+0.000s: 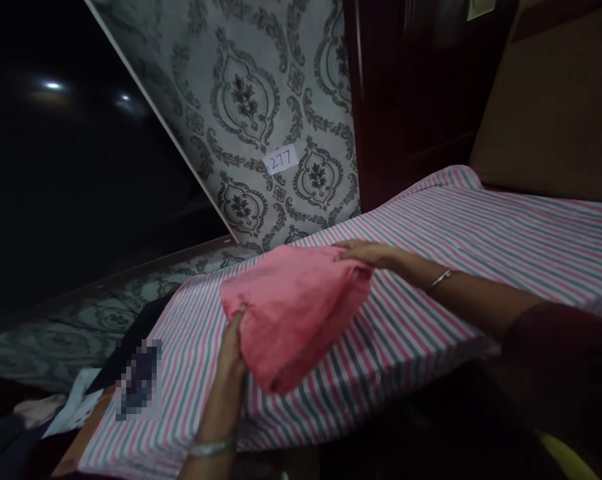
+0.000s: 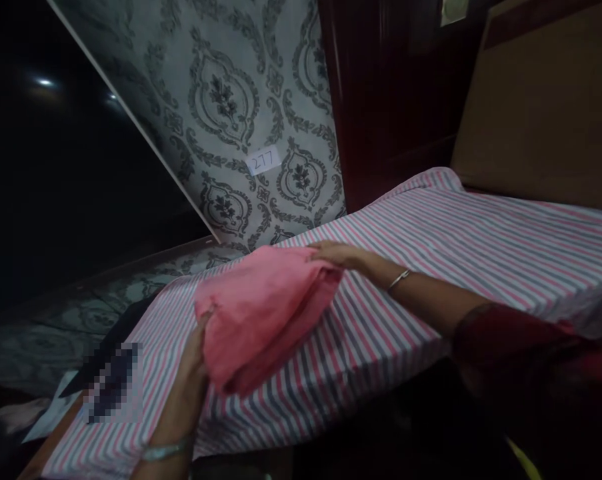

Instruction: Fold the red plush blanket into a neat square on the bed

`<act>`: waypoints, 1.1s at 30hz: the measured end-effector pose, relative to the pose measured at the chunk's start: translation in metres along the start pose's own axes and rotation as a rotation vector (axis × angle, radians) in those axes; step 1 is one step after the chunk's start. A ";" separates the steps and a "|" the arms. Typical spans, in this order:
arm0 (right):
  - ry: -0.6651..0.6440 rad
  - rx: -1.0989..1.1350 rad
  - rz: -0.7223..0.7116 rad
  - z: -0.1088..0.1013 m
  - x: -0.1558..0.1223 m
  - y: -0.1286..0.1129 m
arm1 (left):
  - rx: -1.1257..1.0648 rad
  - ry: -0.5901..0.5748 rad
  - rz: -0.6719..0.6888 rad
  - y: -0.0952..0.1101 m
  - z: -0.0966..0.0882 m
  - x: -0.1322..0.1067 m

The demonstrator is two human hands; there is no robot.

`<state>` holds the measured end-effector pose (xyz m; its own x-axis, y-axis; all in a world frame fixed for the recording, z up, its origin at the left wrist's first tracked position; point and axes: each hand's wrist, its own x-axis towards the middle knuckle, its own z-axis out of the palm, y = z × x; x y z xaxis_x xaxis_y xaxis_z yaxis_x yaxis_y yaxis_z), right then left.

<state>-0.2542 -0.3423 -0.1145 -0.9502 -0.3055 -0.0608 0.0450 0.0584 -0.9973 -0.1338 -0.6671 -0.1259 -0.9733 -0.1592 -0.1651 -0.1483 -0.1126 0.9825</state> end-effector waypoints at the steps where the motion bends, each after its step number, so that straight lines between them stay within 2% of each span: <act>1: 0.083 -0.040 -0.034 -0.027 0.002 -0.008 | -0.036 -0.010 0.019 -0.015 0.015 -0.012; 3: 0.262 -0.073 -0.044 -0.072 0.000 -0.012 | -0.172 -0.076 -0.006 -0.051 0.038 -0.034; 4: 0.332 -0.067 0.017 -0.089 -0.004 -0.007 | -0.228 -0.147 -0.122 -0.068 0.044 -0.043; 6: 0.426 0.008 0.161 -0.108 -0.020 0.016 | -0.311 -0.159 -0.301 -0.095 0.046 -0.054; 8: 0.416 0.151 0.220 -0.111 -0.040 0.044 | -0.389 -0.107 -0.337 -0.102 0.035 -0.051; 11: 0.388 0.306 0.227 -0.099 -0.070 0.075 | -0.426 0.006 -0.272 -0.078 0.007 -0.027; 13: 0.363 0.443 0.280 -0.088 -0.086 0.084 | -0.395 0.144 -0.219 -0.053 -0.009 -0.004; 15: 0.315 0.542 0.321 -0.076 -0.098 0.087 | -0.330 0.208 -0.210 -0.030 -0.021 0.019; 16: 0.286 0.553 0.321 -0.071 -0.103 0.087 | -0.287 0.211 -0.217 -0.022 -0.025 0.030; 19: 0.212 0.550 0.312 -0.053 -0.112 0.087 | -0.100 0.122 -0.249 -0.004 -0.032 0.059; 23: 0.260 0.563 0.290 -0.027 -0.112 0.086 | 0.125 -0.046 -0.242 0.010 -0.024 0.086; 27: 0.276 0.528 0.068 -0.005 -0.105 0.081 | 0.135 -0.241 -0.174 0.013 -0.002 0.092; 30: 0.320 0.470 0.010 -0.002 -0.096 0.069 | 0.103 -0.241 -0.077 0.015 0.008 0.086; 33: 0.386 0.387 -0.045 -0.017 -0.084 0.043 | 0.055 -0.168 0.067 0.027 0.010 0.069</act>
<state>-0.1778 -0.2980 -0.1518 -0.9947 0.0752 -0.0703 0.0425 -0.3224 -0.9456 -0.2063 -0.6712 -0.1095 -0.9962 0.0019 -0.0875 -0.0875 -0.0523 0.9948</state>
